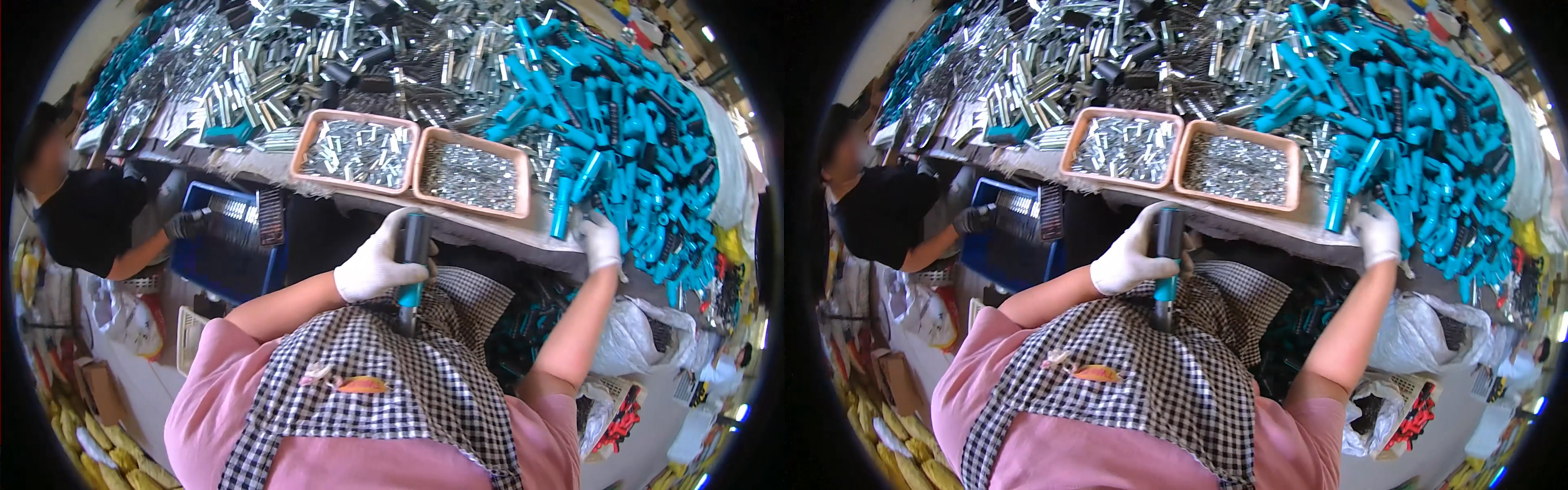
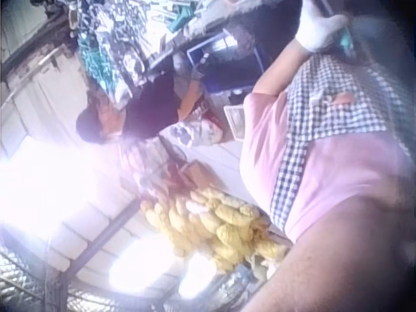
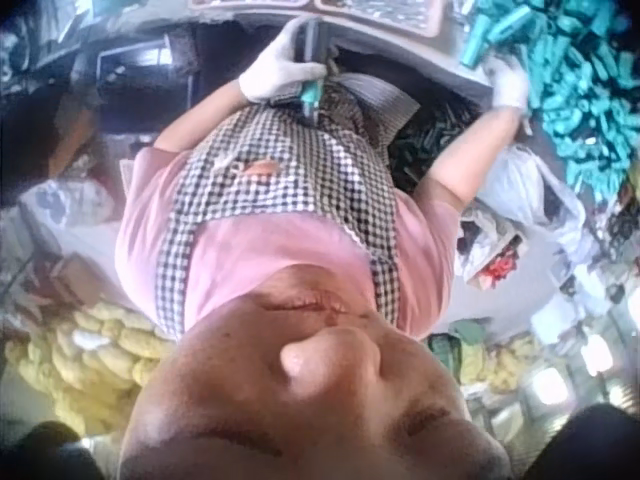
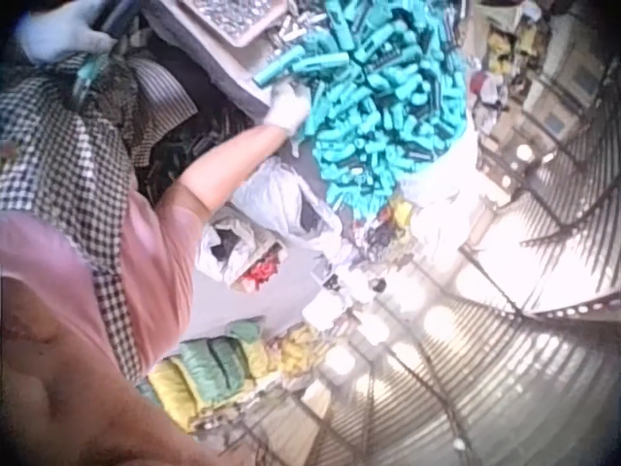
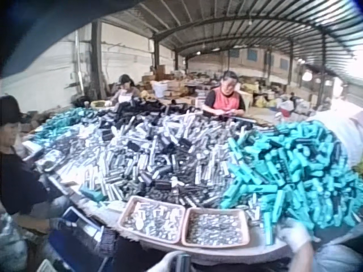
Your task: Manually assembling metal tubes and teal plastic handles into finished tool components at a factory workbench.
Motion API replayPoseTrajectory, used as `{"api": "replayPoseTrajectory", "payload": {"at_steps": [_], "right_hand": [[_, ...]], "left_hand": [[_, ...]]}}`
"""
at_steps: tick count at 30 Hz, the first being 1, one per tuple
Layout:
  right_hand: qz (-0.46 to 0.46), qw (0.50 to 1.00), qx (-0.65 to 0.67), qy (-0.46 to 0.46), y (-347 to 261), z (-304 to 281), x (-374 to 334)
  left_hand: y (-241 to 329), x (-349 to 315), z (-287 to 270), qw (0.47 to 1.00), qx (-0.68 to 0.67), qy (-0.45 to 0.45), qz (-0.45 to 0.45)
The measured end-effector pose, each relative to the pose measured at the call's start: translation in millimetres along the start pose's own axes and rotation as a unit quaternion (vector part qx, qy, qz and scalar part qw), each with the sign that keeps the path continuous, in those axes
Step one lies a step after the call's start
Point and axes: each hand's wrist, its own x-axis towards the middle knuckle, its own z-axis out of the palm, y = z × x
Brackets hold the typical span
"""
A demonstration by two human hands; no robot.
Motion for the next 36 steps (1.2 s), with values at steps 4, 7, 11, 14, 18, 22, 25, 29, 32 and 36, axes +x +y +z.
{"api": "replayPoseTrajectory", "payload": {"at_steps": [4,7,11,14,18,22,25,29,32,36], "right_hand": [[-0.077,0.995,0.030,0.061,-51.7,4.8,-50.1],[-0.178,0.968,0.147,0.095,-82.9,46.3,-103.3],[-0.203,0.965,0.148,-0.077,-99.7,110.1,-172.1],[-0.208,0.961,0.114,-0.144,-103.6,150.1,-208.3],[-0.361,0.921,0.064,-0.129,-113.3,171.6,-211.3],[-0.307,0.931,0.047,-0.189,-120.2,181.4,-225.6],[-0.329,0.928,0.018,-0.174,-119.8,180.5,-229.0],[-0.294,0.917,0.040,-0.265,-121.0,172.9,-234.0],[-0.233,0.918,0.068,-0.314,-109.9,177.3,-238.4],[-0.238,0.914,0.044,-0.326,-118.2,178.2,-234.0]], "left_hand": [[-6.3,-13.0,-15.0,1.000,0.008,0.013,0.014],[-19.6,-13.3,-23.9,0.999,0.005,-0.003,0.048],[-16.8,-16.5,-23.5,0.999,-0.028,-0.010,0.038],[-20.5,-15.8,-29.1,0.998,0.000,-0.025,0.051],[-14.9,-19.5,-29.3,0.999,0.018,-0.008,0.027],[-9.8,-24.3,-24.5,0.999,0.011,0.031,0.023],[-9.8,-25.2,-23.7,0.999,0.019,0.042,0.016],[-13.9,-27.3,-22.6,0.995,0.034,0.087,0.021],[-16.1,-28.4,-21.7,0.995,0.051,0.088,0.019],[-14.8,-25.1,-23.1,0.991,0.108,0.078,0.015]]}}
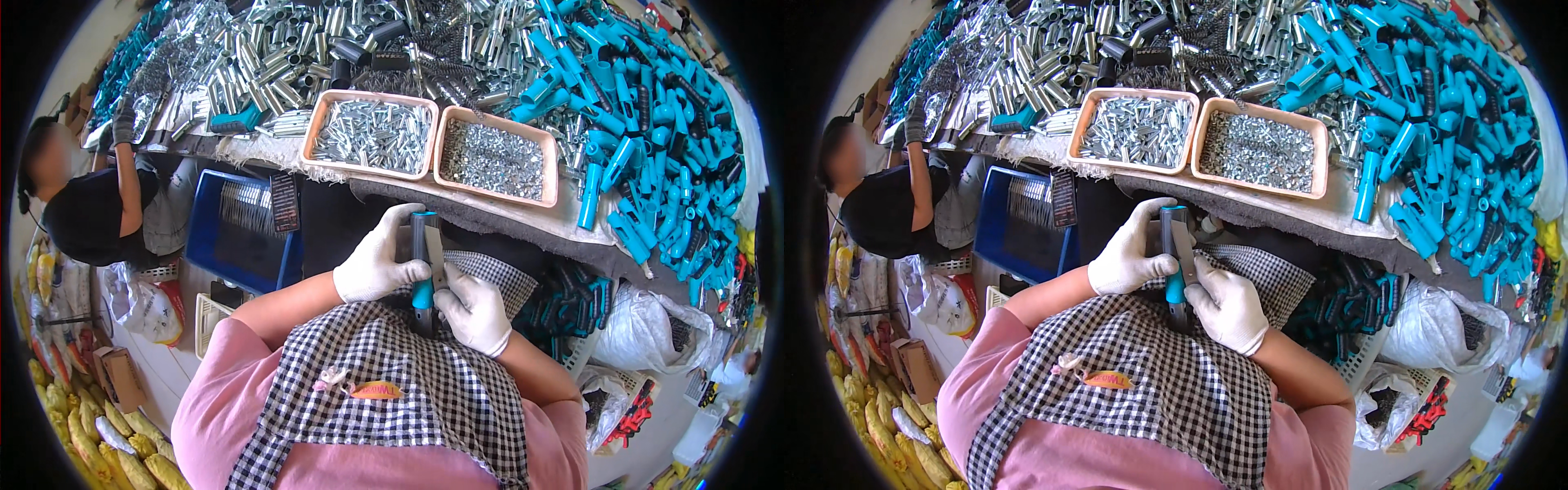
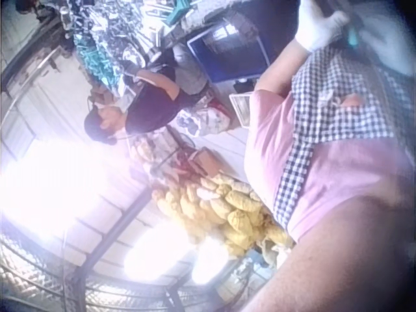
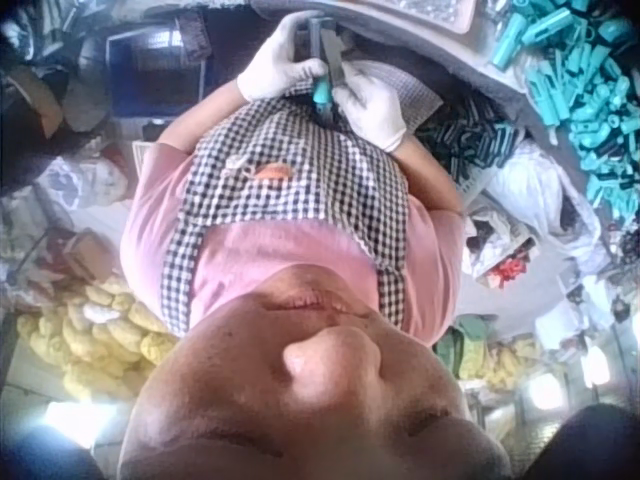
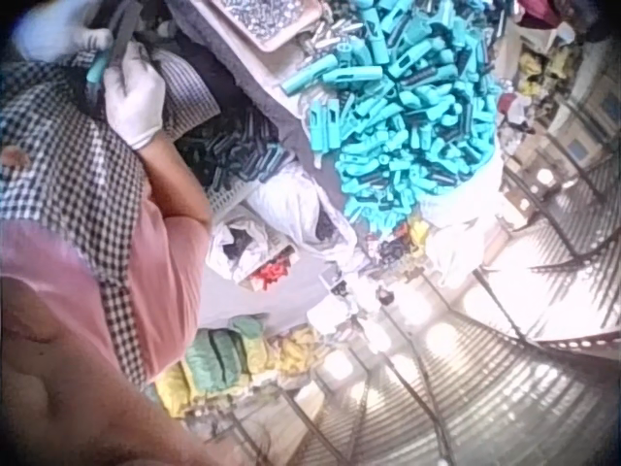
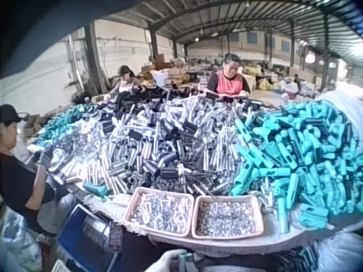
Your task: Manually assembling metal tubes and teal plastic handles into finished tool components at a factory workbench.
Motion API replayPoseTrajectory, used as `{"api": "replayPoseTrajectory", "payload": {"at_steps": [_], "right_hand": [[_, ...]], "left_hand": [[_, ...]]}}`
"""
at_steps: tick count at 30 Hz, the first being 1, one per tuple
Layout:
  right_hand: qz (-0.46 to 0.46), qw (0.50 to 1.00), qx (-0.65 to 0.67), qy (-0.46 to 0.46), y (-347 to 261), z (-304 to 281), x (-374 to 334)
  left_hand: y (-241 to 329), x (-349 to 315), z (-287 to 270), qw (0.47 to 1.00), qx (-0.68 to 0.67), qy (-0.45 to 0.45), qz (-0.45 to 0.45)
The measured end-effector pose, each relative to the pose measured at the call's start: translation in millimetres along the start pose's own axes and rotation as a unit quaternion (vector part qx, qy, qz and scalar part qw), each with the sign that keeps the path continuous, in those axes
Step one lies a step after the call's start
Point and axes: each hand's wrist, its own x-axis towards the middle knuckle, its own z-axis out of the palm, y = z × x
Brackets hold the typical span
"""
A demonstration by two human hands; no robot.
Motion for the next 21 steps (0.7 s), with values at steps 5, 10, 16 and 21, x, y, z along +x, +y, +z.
{"api": "replayPoseTrajectory", "payload": {"at_steps": [5,10,16,21], "right_hand": [[-0.011,1.000,0.005,0.011,8.0,5.0,-1.9],[0.008,0.997,0.062,-0.041,12.4,-3.8,-6.0],[0.028,0.997,0.030,-0.069,22.0,-0.6,-10.6],[-0.037,0.998,0.037,-0.026,27.4,6.3,-5.4]], "left_hand": [[-3.8,1.4,-2.6,0.999,0.042,-0.015,0.002],[-5.6,3.0,1.0,0.999,0.011,-0.028,-0.025],[-7.6,8.2,-4.0,1.000,-0.006,-0.017,-0.020],[-3.8,10.7,-6.4,0.999,0.033,-0.032,0.002]]}}
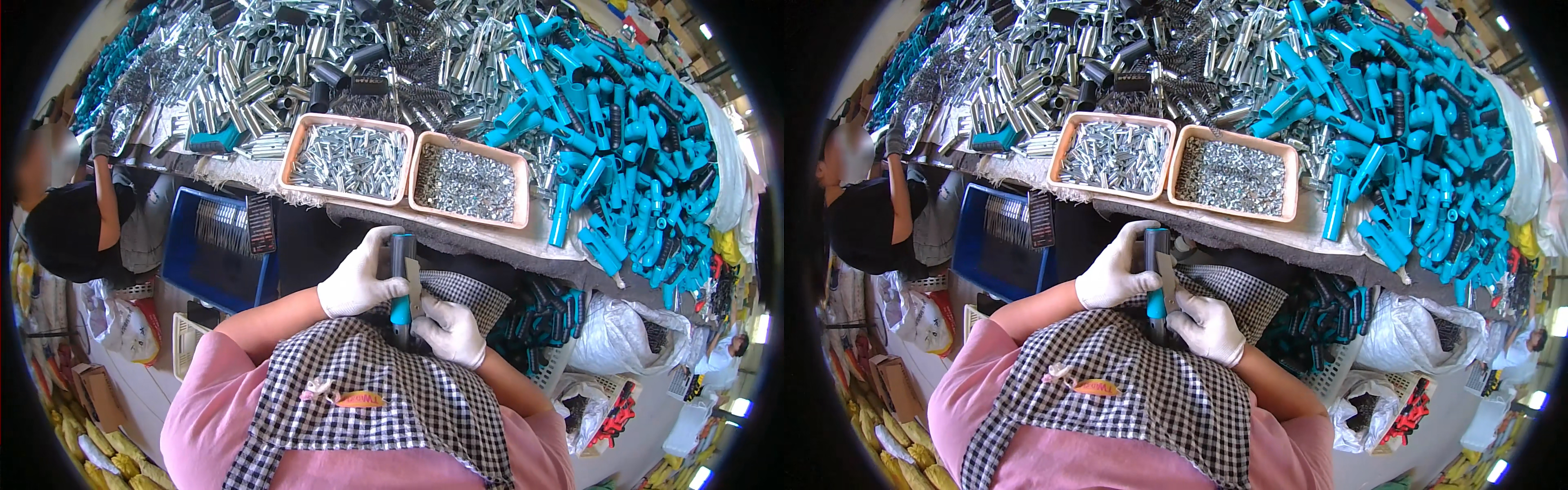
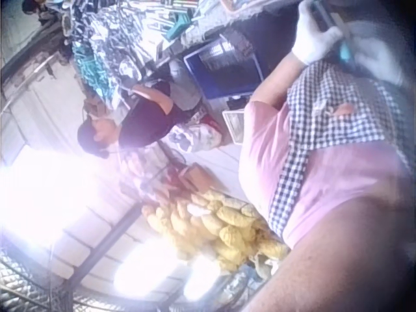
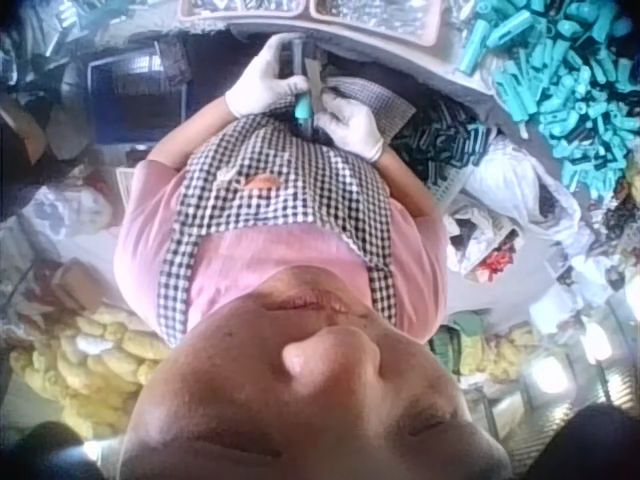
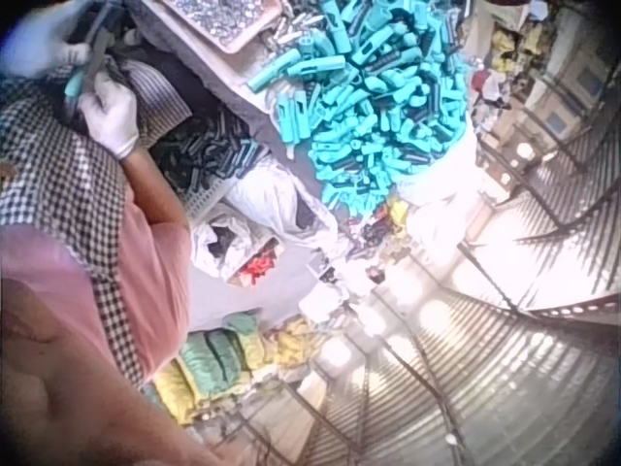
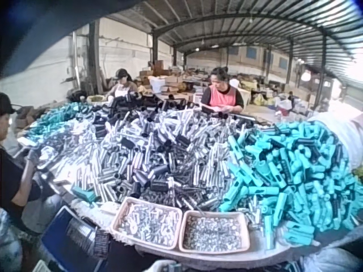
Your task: Manually assembling metal tubes and teal plastic handles into finished tool components at a factory workbench.
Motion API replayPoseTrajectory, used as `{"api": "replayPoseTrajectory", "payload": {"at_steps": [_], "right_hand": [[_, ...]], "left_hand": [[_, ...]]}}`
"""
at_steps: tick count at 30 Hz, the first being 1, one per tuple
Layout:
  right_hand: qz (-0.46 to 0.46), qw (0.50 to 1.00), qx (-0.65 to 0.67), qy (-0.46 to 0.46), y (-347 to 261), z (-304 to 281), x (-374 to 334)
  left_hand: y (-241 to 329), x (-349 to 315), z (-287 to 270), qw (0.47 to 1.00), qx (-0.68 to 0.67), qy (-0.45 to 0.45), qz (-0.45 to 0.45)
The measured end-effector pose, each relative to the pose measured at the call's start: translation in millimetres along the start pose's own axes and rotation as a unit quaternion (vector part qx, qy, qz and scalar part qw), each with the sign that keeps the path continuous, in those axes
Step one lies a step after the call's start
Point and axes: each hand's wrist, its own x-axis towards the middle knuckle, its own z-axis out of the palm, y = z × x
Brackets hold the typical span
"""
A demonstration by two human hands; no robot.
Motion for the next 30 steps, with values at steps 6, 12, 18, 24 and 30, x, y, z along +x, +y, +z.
{"api": "replayPoseTrajectory", "payload": {"at_steps": [6,12,18,24,30], "right_hand": [[0.037,0.997,-0.061,0.014,-11.9,1.3,5.5],[-0.001,1.000,-0.007,-0.020,5.1,3.3,1.5],[0.081,0.996,0.045,0.014,-15.3,-1.9,2.3],[-0.038,0.975,-0.182,0.120,22.6,-35.1,-15.8],[-0.084,0.885,-0.444,0.107,-10.0,-115.7,-2.7]], "left_hand": [[-7.7,2.2,-5.5,0.999,-0.036,-0.010,-0.008],[-14.9,2.2,-7.2,0.998,-0.054,-0.004,-0.016],[-5.7,3.2,-6.3,0.996,-0.083,-0.005,-0.004],[-12.9,5.4,1.3,0.967,-0.252,-0.009,0.031],[-6.9,6.1,17.3,0.975,-0.222,0.023,0.006]]}}
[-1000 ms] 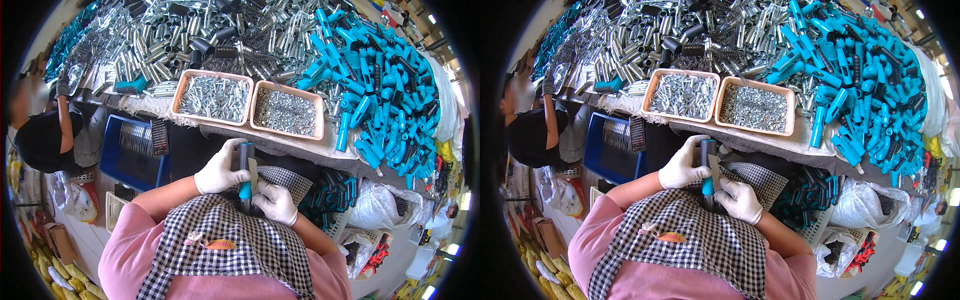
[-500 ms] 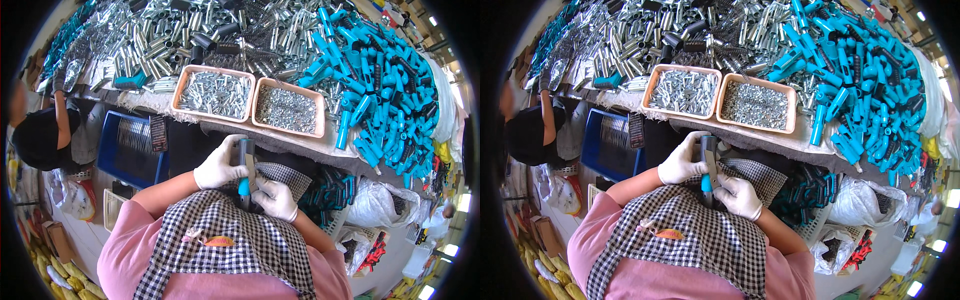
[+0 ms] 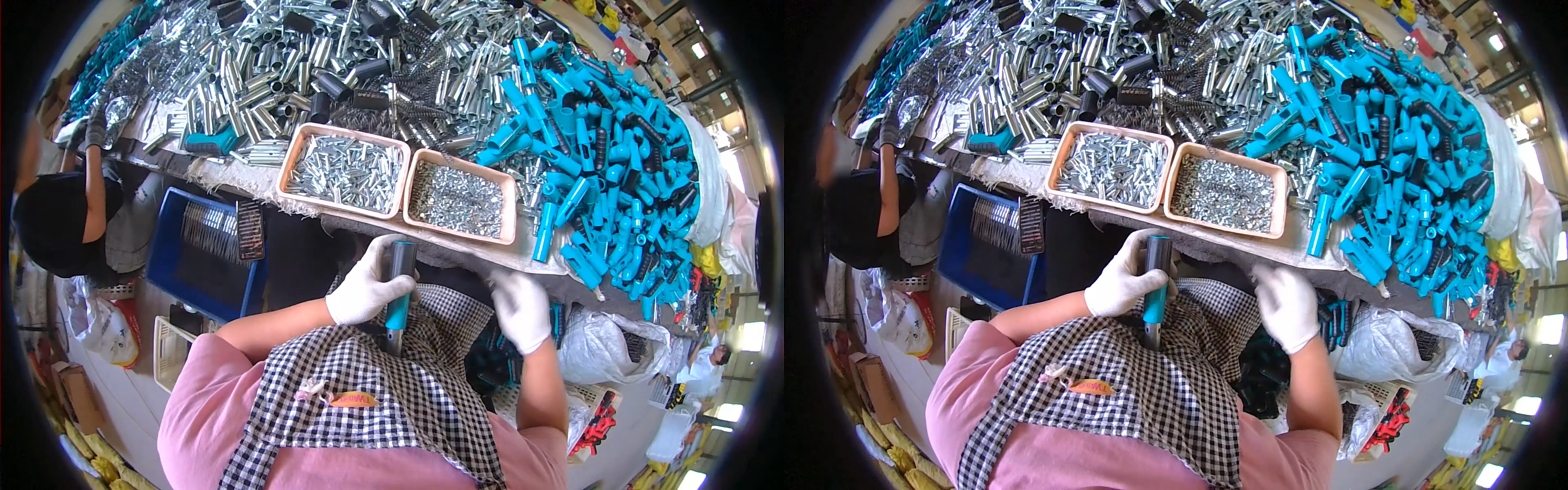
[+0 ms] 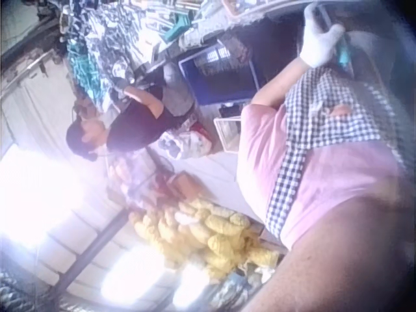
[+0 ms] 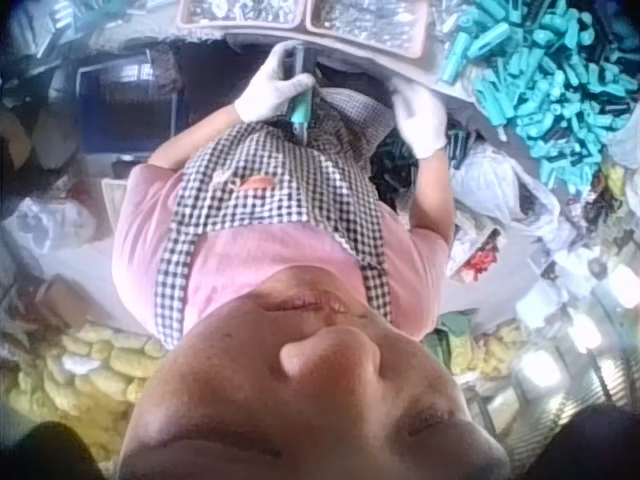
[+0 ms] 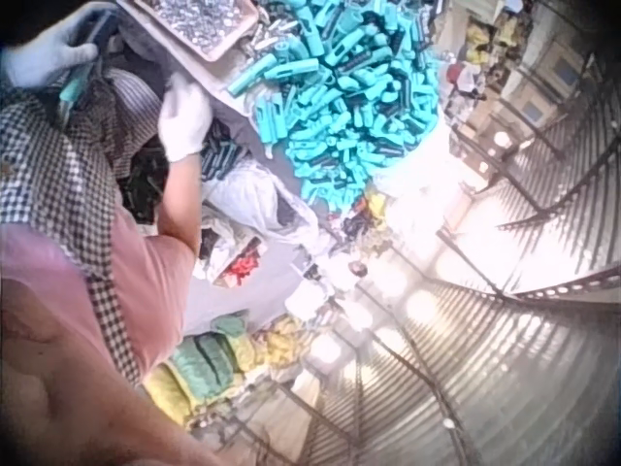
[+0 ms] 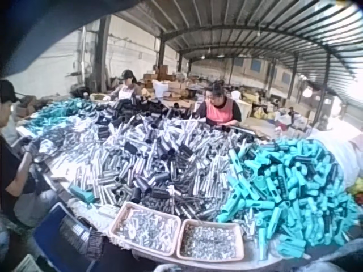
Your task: Manually assembling metal tubes and teal plastic handles into finished tool components at a factory workbench.
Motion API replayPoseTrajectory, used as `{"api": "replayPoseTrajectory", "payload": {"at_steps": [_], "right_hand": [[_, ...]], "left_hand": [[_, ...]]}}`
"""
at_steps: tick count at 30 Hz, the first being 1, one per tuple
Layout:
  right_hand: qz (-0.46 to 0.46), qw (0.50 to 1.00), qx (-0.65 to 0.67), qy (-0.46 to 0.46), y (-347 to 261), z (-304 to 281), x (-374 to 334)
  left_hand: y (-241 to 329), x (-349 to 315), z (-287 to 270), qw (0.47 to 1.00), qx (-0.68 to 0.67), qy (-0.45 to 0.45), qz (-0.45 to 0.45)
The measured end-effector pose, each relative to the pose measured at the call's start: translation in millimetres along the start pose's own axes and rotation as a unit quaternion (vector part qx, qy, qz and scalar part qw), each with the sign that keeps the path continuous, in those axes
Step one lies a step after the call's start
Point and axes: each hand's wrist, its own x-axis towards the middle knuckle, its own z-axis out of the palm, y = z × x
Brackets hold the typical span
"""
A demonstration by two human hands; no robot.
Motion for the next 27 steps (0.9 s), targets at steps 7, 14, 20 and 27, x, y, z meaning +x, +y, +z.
{"api": "replayPoseTrajectory", "payload": {"at_steps": [7,14,20,27], "right_hand": [[-0.061,0.977,-0.202,-0.013,94.9,-6.1,106.5],[-0.065,0.975,-0.209,0.042,44.8,14.3,141.7],[0.003,0.981,-0.164,-0.100,43.5,48.6,151.1],[0.123,0.978,0.053,0.162,43.8,41.2,137.7]], "left_hand": [[-14.9,4.1,7.7,0.989,-0.101,-0.106,-0.035],[-23.2,1.1,3.1,0.953,-0.236,-0.150,-0.116],[-14.7,1.3,19.0,0.972,-0.158,-0.128,-0.119],[25.9,19.2,2.4,0.971,0.235,0.037,0.009]]}}
